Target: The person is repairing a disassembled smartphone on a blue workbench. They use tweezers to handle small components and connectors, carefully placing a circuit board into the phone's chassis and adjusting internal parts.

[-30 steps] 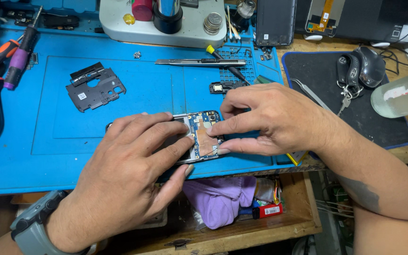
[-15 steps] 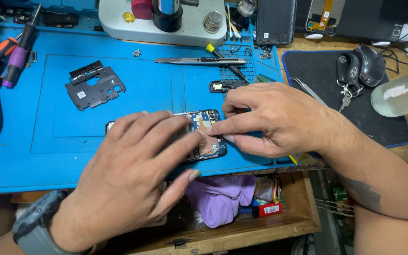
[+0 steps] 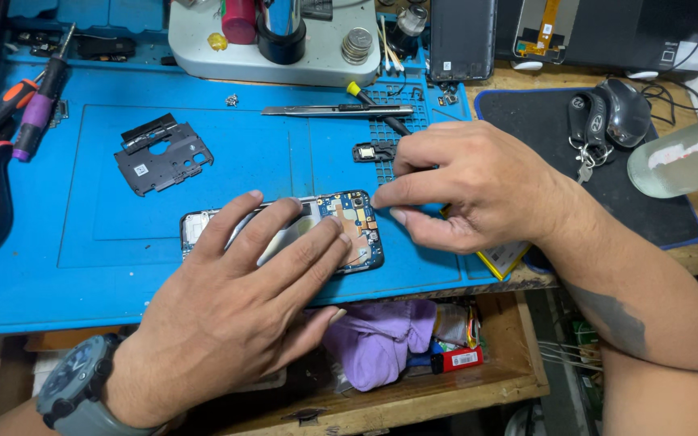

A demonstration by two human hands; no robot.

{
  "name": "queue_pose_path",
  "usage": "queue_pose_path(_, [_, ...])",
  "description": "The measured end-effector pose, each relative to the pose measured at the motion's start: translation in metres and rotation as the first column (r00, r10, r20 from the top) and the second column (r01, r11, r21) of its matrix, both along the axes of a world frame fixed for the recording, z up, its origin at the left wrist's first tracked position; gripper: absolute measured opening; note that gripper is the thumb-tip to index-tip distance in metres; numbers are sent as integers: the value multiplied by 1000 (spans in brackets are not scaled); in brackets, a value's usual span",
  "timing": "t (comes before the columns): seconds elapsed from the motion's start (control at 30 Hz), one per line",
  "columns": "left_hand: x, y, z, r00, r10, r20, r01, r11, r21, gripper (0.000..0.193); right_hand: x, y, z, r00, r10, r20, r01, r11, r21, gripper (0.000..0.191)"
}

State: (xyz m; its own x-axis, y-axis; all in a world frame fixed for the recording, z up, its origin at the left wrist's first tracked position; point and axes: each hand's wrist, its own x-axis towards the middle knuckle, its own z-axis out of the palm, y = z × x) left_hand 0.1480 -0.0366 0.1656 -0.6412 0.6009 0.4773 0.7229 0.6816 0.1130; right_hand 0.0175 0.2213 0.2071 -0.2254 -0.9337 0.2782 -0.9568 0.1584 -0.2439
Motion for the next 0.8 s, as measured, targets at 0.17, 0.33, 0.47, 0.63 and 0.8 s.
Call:
queue_pose_path(0.17, [1,1,-1,999,-16,-40,14,999,-40,56,-1,-1,0,999,35,-10,-35,999,1,24])
queue_pose_path(0.33, [1,1,-3,999,-26,-36,23,998,-63,55,1,-2,-2,998,58,-34,-58,998,4,25])
queue_pose_path(0.47, [3,2,-4,998,-26,-59,21,997,-81,54,3,-3,-2,995,52,-86,-50,998,29,24])
queue_pose_path(0.63, [2,1,-5,994,-36,-103,23,992,-125,54,2,-4,-2,994,58,-91,-57,998,20,24])
queue_pose_path(0.8, [3,1,-5,995,-24,-94,15,995,-99,54,4,-3,-1,994,60,-88,-57,998,28,22])
